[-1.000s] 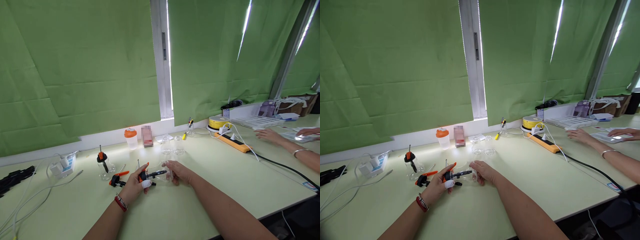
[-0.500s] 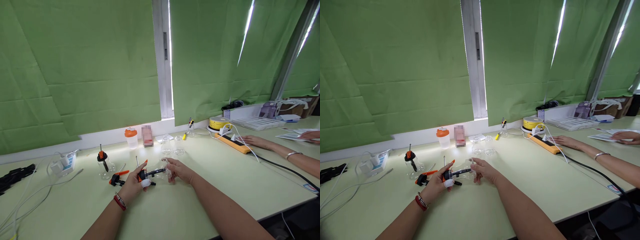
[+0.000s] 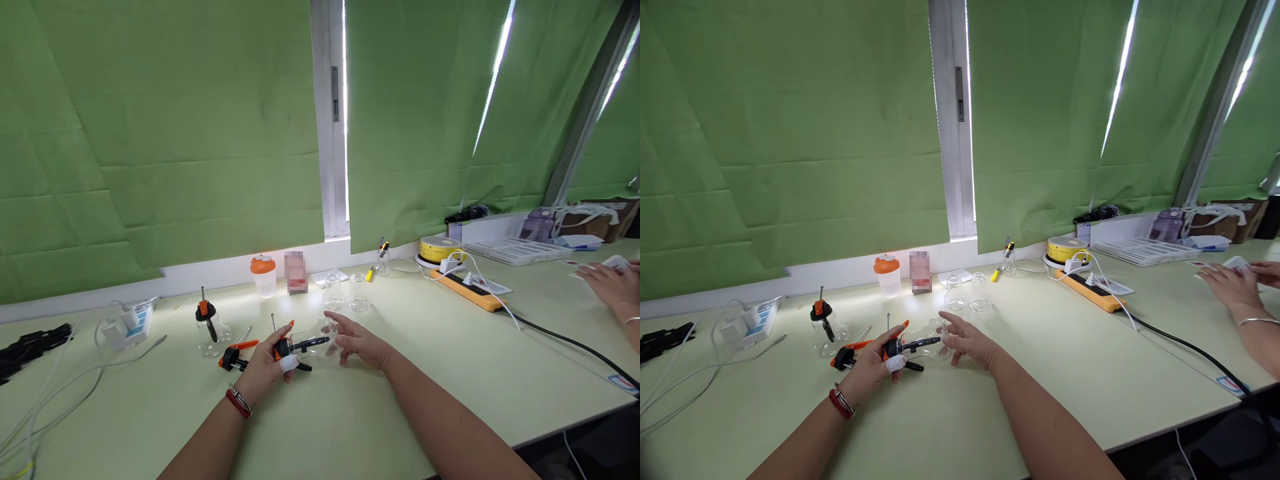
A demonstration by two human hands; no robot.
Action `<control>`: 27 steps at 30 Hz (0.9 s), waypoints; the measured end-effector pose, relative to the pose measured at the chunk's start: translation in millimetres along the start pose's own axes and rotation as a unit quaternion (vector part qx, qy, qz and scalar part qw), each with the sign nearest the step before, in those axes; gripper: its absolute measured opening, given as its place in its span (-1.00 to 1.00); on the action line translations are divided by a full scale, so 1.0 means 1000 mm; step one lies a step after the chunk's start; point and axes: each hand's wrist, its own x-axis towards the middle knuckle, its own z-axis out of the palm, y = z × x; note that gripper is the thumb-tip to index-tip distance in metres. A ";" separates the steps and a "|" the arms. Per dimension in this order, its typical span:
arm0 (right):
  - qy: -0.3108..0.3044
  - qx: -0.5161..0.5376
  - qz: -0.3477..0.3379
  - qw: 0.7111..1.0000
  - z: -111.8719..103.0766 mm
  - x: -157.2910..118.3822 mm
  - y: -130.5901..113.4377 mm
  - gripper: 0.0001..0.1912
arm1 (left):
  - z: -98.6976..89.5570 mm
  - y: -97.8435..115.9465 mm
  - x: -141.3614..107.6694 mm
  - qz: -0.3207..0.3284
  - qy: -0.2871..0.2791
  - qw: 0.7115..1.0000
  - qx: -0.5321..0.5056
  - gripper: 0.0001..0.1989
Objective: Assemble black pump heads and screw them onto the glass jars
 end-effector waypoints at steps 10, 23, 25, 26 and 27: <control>0.021 -0.011 0.031 0.999 0.001 0.004 0.003 -0.46 | 0.002 0.002 -0.001 -0.004 -0.003 1.000 -0.001 -0.25; 0.016 0.010 0.008 1.000 0.000 0.001 0.000 -0.31 | 0.000 0.004 -0.001 0.004 -0.005 1.000 0.003 -0.25; 0.004 0.016 -0.019 1.000 -0.001 -0.001 -0.003 -0.26 | 0.001 0.005 -0.001 0.004 0.002 1.000 0.003 -0.25; 0.001 0.015 -0.025 1.000 -0.001 -0.001 -0.004 -0.27 | 0.001 0.006 -0.001 0.003 0.004 1.000 0.002 -0.25; 0.001 0.014 -0.026 1.000 -0.001 -0.001 -0.005 -0.28 | 0.001 0.006 -0.001 0.002 0.004 1.000 0.000 -0.24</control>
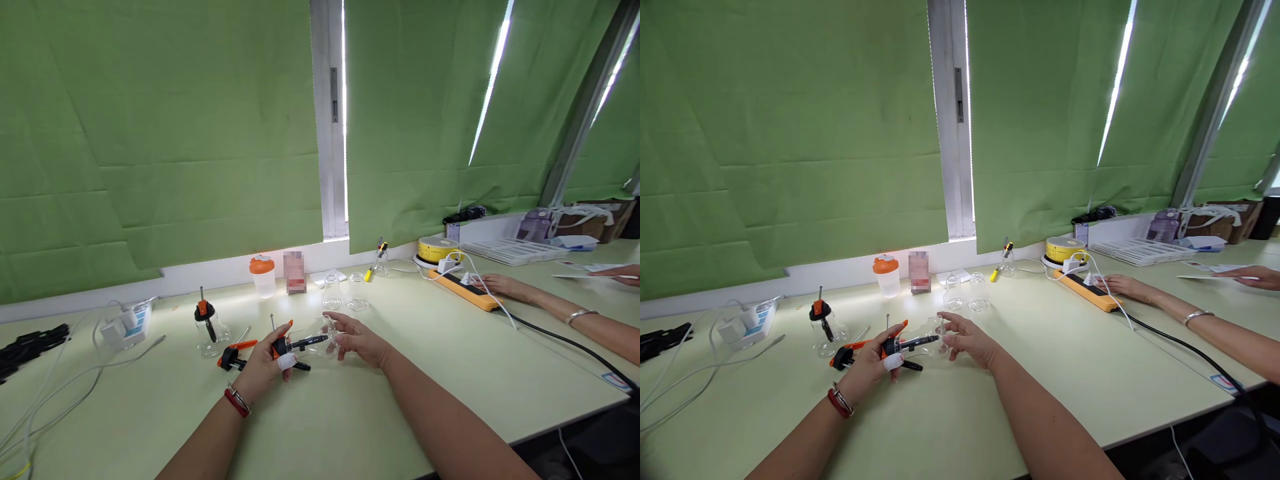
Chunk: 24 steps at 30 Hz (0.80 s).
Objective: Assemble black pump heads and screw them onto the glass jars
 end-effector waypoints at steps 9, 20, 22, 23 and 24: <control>0.025 -0.025 0.044 0.998 0.003 0.004 0.007 -0.48 | 0.001 0.000 -0.002 -0.007 -0.019 1.000 0.014 -0.17; 0.036 -0.026 0.041 0.998 0.004 0.004 0.005 -0.37 | 0.004 0.005 -0.003 -0.005 -0.001 1.000 0.004 -0.23; 0.036 -0.014 0.017 0.999 0.003 0.003 0.005 -0.30 | 0.003 0.003 -0.003 -0.001 0.006 1.000 0.001 -0.25; 0.030 -0.012 0.007 0.999 0.003 0.003 0.005 -0.26 | 0.003 0.003 -0.002 0.000 0.009 1.000 -0.001 -0.26; 0.022 -0.013 0.000 1.000 0.002 0.003 0.004 -0.23 | 0.003 0.002 -0.002 0.001 0.010 1.000 -0.003 -0.27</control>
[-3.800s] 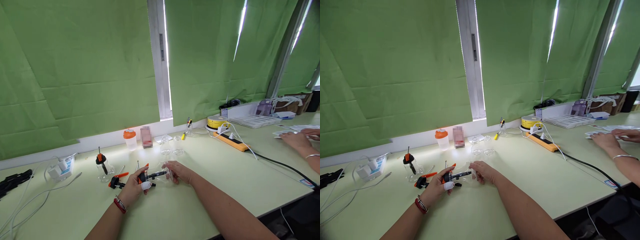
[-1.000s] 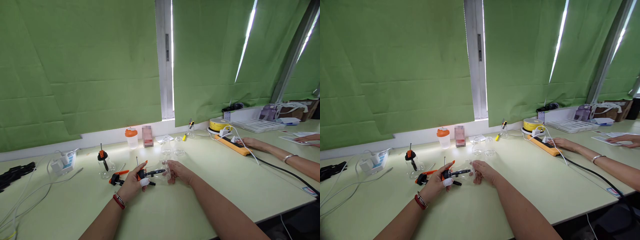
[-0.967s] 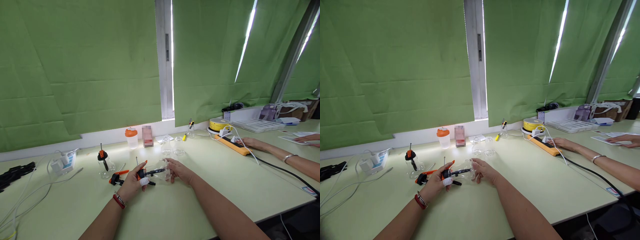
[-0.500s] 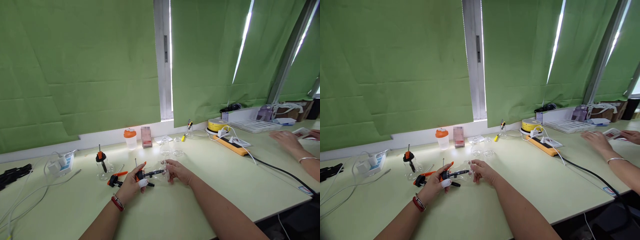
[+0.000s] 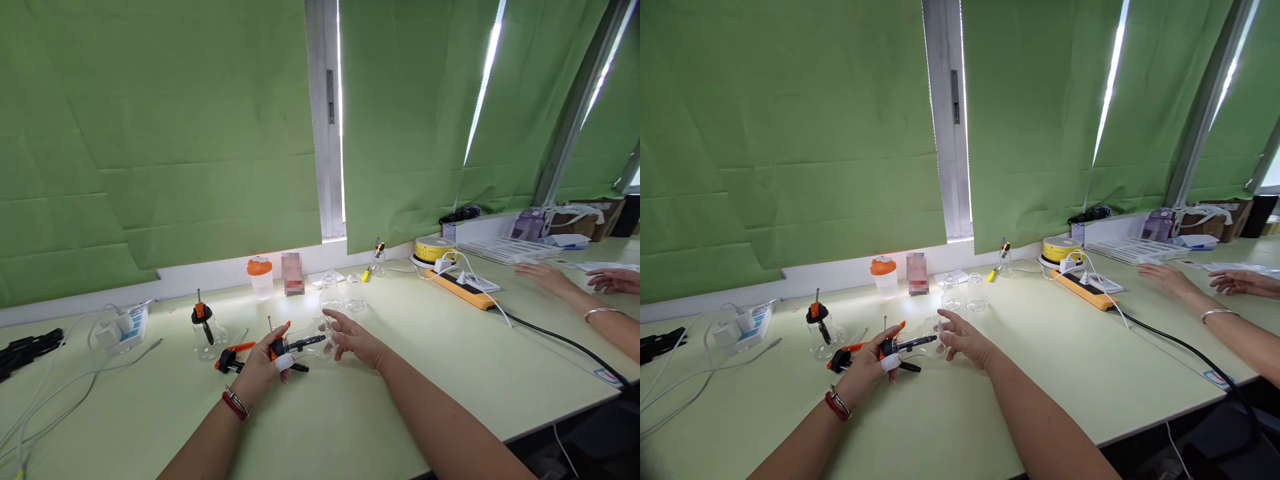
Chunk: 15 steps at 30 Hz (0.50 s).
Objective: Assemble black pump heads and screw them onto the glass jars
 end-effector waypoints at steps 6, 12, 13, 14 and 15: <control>-0.015 -0.008 0.005 1.000 0.001 0.001 0.000 -0.28 | 0.000 0.000 0.000 0.000 -0.013 1.000 0.001 -0.23; 0.004 -0.041 0.044 0.998 0.004 0.000 -0.002 -0.45 | 0.000 0.004 -0.002 -0.005 -0.014 1.000 0.021 -0.19; 0.006 -0.045 0.047 0.998 0.004 0.000 -0.002 -0.46 | 0.000 0.004 -0.002 -0.007 -0.015 1.000 0.025 -0.19; 0.007 -0.050 0.049 0.998 0.005 0.000 -0.003 -0.47 | 0.000 0.004 -0.002 -0.009 -0.017 0.999 0.026 -0.18; 0.008 -0.054 0.049 0.997 0.005 0.000 -0.003 -0.47 | 0.000 0.004 -0.002 -0.011 -0.019 0.999 0.025 -0.18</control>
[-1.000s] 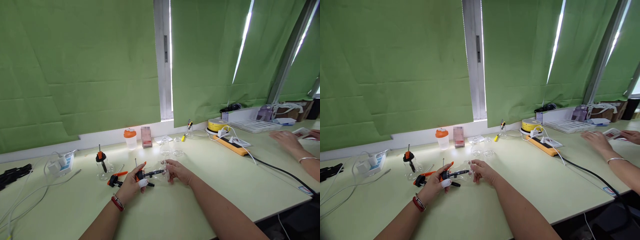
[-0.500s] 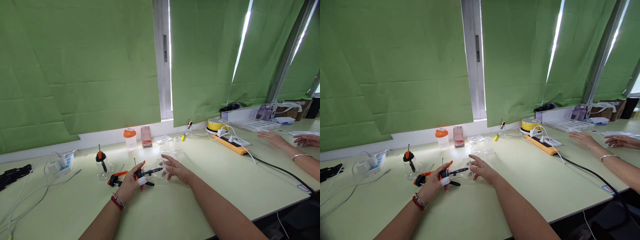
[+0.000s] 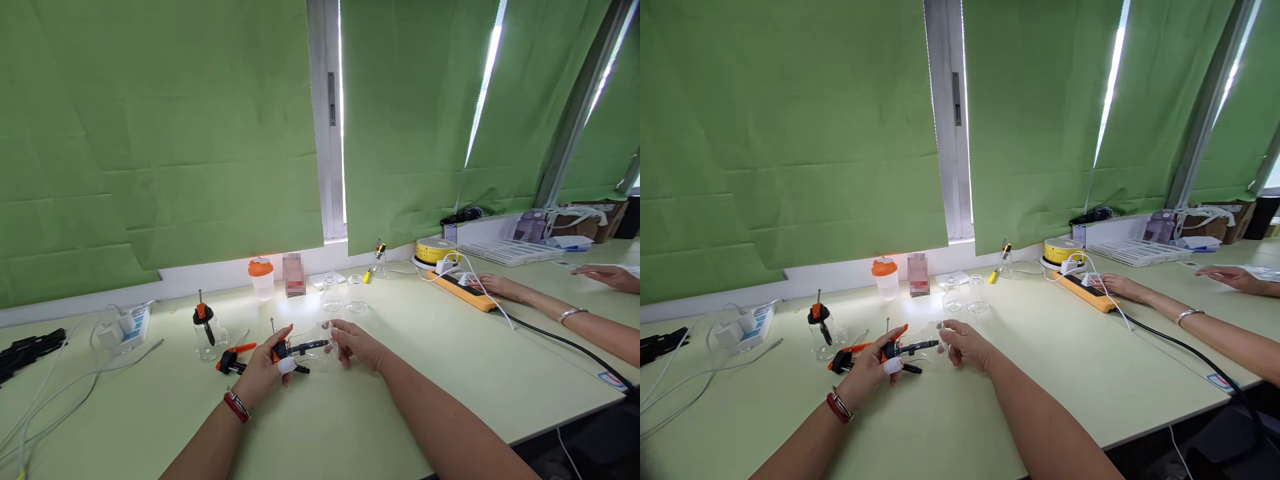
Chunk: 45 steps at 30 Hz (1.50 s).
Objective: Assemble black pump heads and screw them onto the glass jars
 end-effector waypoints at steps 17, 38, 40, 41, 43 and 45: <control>-0.002 0.009 0.005 1.000 0.001 0.003 0.003 -0.61 | -0.001 -0.006 0.001 0.012 -0.006 1.000 0.008 -0.29; 0.038 0.028 -0.008 0.999 0.002 0.002 0.007 -0.51 | -0.001 -0.005 -0.001 0.029 0.005 0.998 0.059 -0.35; 0.001 0.043 -0.004 0.999 0.002 0.001 0.008 -0.46 | 0.001 -0.004 -0.002 0.039 0.011 0.999 0.036 -0.25; -0.015 0.053 -0.002 0.998 0.002 0.001 0.009 -0.46 | 0.003 -0.004 -0.003 0.048 0.023 0.998 0.020 -0.19; -0.036 0.077 -0.005 0.996 0.003 0.002 0.012 -0.49 | 0.006 -0.003 -0.003 0.069 0.063 0.996 -0.013 -0.09; -0.051 0.105 -0.015 0.993 0.005 0.003 0.014 -0.52 | 0.010 -0.004 -0.002 0.091 0.098 0.990 -0.046 -0.06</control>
